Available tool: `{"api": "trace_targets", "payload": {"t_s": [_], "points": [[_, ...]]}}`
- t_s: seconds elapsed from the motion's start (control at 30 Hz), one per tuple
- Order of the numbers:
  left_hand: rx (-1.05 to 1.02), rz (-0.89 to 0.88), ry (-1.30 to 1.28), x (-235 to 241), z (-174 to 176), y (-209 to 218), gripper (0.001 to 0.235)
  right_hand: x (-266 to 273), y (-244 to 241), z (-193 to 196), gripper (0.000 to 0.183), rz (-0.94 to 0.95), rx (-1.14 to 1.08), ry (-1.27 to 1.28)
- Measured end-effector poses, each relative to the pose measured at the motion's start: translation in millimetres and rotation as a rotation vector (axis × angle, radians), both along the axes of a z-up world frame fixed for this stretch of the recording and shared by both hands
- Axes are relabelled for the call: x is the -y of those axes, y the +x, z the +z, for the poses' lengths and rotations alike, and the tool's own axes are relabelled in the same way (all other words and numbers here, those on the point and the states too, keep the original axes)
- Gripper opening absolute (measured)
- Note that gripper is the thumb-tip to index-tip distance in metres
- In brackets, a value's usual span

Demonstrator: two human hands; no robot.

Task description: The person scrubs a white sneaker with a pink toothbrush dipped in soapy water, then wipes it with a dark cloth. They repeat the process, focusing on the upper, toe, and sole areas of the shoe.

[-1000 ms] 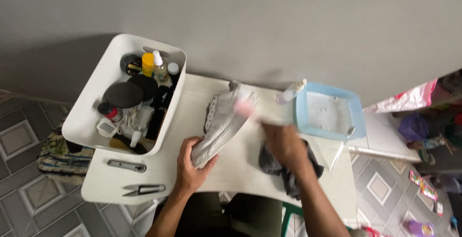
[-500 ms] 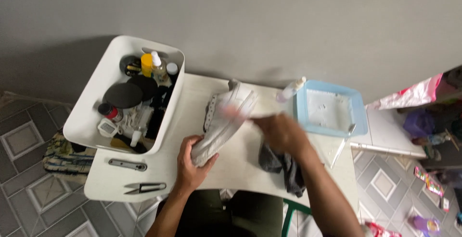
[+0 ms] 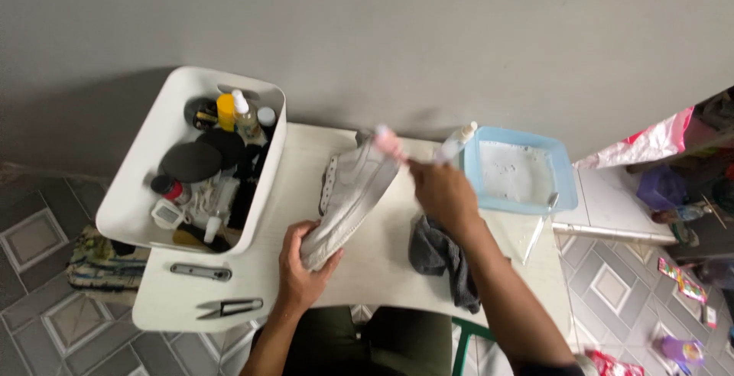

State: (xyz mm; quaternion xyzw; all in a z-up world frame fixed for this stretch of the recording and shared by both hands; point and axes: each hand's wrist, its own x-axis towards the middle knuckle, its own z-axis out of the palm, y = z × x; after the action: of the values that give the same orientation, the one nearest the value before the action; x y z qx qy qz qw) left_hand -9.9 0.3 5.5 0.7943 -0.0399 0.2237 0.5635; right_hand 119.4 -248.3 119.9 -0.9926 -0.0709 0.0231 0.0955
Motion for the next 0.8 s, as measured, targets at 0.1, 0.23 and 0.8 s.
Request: {"api": "trace_targets", "payload": {"t_s": [0.1,0.23,0.8], "points": [[0.023,0.004,0.001,1.5,1.5,8.2,0.058,-21.7,-23.3,35.0,0.025,0.222,-0.113,0.029],[0.043,-0.008,0.007,3.3,5.5,8.0,0.056,-24.7,-3.7,55.6,0.038,0.026,-0.289,-0.071],[0.034,-0.016,0.020,6.3,1.0,7.4,0.060,125.1,-31.7,90.8,0.041,-0.499,-0.133,0.047]]}}
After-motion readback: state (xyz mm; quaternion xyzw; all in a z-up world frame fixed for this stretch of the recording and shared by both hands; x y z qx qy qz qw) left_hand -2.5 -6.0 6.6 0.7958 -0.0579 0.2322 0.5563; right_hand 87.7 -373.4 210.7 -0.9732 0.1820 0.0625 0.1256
